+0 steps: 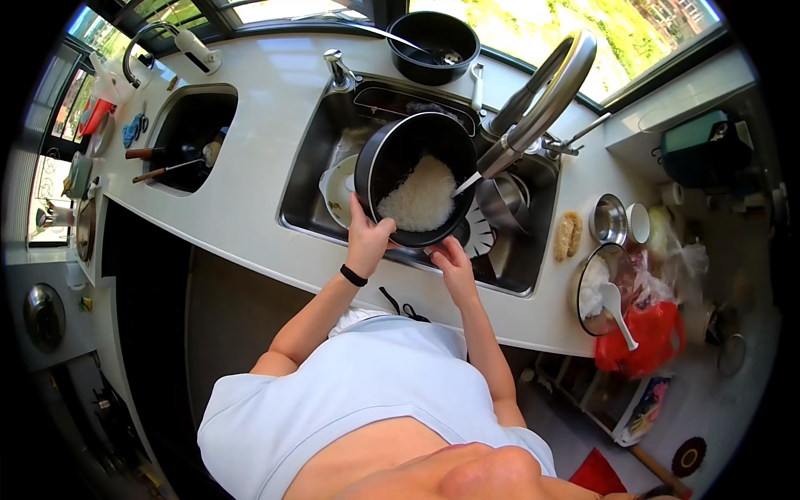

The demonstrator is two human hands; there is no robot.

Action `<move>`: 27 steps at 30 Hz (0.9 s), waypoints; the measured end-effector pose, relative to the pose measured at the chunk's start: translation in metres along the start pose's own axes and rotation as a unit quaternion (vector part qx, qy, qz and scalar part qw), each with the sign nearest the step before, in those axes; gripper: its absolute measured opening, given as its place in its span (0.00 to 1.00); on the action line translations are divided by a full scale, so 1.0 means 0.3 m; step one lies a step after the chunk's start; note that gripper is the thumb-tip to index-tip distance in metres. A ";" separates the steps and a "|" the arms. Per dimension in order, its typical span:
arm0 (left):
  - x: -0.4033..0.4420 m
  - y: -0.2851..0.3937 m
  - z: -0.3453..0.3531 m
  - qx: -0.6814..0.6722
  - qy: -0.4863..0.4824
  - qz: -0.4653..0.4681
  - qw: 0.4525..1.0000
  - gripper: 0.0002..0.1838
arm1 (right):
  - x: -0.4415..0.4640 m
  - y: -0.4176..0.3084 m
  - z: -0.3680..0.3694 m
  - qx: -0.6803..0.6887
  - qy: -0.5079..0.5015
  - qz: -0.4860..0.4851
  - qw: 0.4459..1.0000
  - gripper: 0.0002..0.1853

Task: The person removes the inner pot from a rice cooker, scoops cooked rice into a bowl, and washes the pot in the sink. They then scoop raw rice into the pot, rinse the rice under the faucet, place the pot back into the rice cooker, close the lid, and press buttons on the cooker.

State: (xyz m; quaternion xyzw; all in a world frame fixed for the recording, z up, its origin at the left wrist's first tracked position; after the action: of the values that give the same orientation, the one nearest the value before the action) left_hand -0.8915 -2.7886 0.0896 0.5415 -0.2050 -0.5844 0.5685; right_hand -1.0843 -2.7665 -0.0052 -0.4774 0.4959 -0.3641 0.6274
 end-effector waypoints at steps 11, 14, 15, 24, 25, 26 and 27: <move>0.076 -0.040 0.092 -0.112 -0.015 0.073 0.991 0.33 | 0.008 -0.075 -0.069 -0.026 0.061 0.018 0.998 0.21; 0.113 -0.045 0.100 -0.109 0.005 0.079 0.991 0.29 | 0.003 -0.068 -0.097 -0.034 0.067 0.014 0.997 0.20; 0.115 -0.034 0.104 -0.120 0.001 0.076 0.990 0.29 | 0.000 -0.066 -0.107 -0.033 0.070 0.016 0.997 0.20; 0.043 -0.046 -0.025 -0.157 -0.030 -0.123 0.980 0.16 | 0.005 -0.088 -0.185 -0.040 0.096 -0.004 0.995 0.16; 0.046 -0.069 -0.049 -0.175 -0.042 -0.167 0.969 0.14 | 0.008 -0.103 -0.193 -0.051 0.112 -0.003 0.992 0.15; 0.049 -0.097 -0.066 -0.193 -0.054 -0.210 0.957 0.13 | 0.011 -0.122 -0.203 -0.042 0.128 -0.004 0.991 0.15; 0.049 -0.135 -0.069 -0.216 -0.054 -0.239 0.945 0.12 | 0.013 -0.141 -0.213 -0.034 0.143 -0.005 0.989 0.15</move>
State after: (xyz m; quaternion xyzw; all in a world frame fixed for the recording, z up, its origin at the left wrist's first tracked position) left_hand -0.8882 -2.7830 0.0423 0.4065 0.0311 -0.7615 0.5039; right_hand -1.1447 -2.7971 0.0311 -0.4437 0.5902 -0.4146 0.5319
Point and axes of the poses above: each hand's wrist, its own x-axis towards the middle knuckle, its own z-axis out of the palm, y = z × x, the point moved 3 cm from there along x, towards the middle knuckle, and after that the axes turned 7 degrees about -x, right-handed, at the moved point
